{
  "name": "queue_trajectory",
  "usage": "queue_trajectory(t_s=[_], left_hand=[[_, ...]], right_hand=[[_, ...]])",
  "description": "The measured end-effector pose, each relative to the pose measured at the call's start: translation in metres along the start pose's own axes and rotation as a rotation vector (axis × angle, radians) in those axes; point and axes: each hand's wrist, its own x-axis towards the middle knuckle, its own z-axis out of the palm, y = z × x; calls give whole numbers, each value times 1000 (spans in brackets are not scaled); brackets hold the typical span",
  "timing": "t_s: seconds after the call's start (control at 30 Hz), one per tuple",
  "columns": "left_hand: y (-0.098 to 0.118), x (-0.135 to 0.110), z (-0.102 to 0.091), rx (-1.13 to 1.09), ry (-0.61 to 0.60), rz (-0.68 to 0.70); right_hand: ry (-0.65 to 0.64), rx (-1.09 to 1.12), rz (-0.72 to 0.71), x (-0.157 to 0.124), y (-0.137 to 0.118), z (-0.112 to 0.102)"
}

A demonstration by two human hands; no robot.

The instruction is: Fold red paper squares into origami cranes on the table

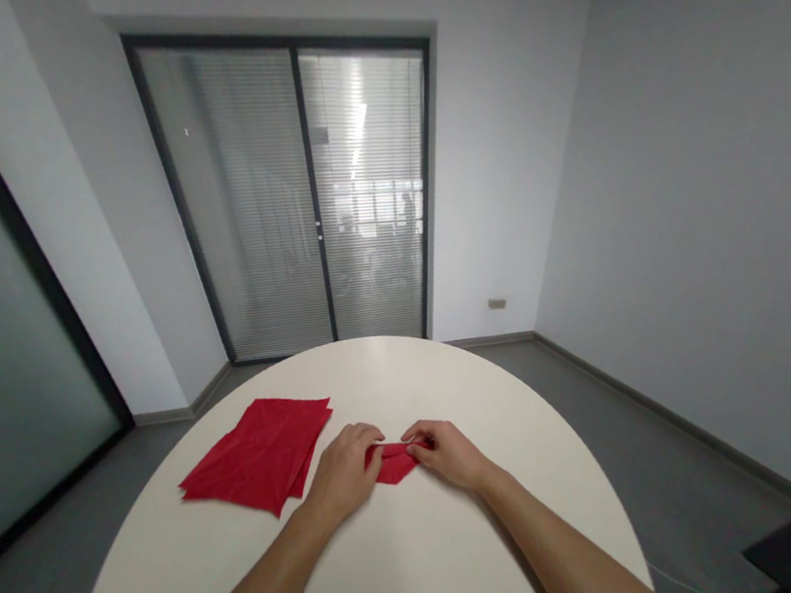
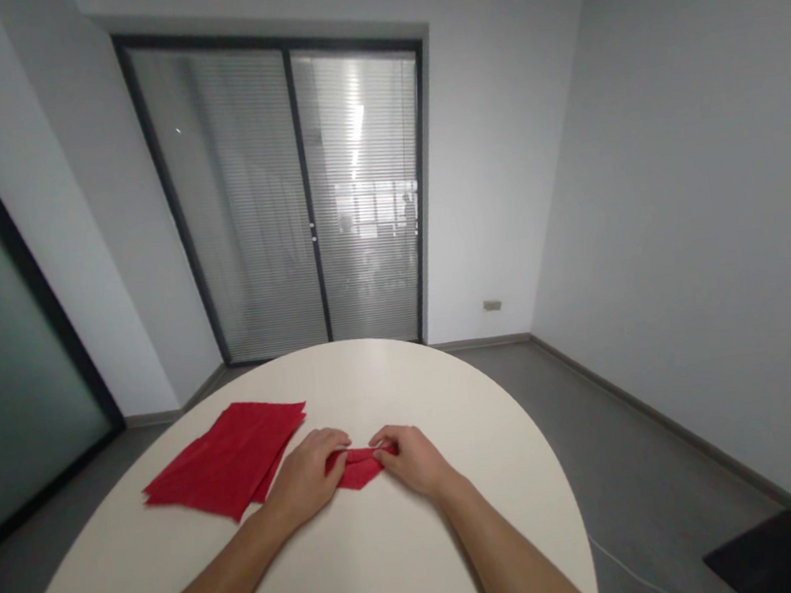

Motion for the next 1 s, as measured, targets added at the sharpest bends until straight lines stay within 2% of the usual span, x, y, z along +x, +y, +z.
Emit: queue_trajectory(t_s=[0.1, 0.2, 0.33, 0.5, 0.67, 0.9, 1.0], left_hand=[[4, -1, 2, -8, -61, 137], [5, -3, 5, -1, -141, 177], [4, -4, 5, -8, -189, 158], [5, -4, 1, -42, -196, 133], [6, -3, 1, -73, -191, 84], [0, -1, 7, -58, -152, 4], [-2, 0, 9, -50, -138, 9]], right_hand=[[5, -21, 12, 1, -3, 0], [-12, -120, -1, -1, -9, -3], [-49, -271, -119, -4, -19, -11], [-142, -319, -245, -8, -24, -18], [-169, -308, -267, -6, -24, -18], [-91, -329, -165, -4, -18, -11], [-72, -332, -167, -4, -17, -10]])
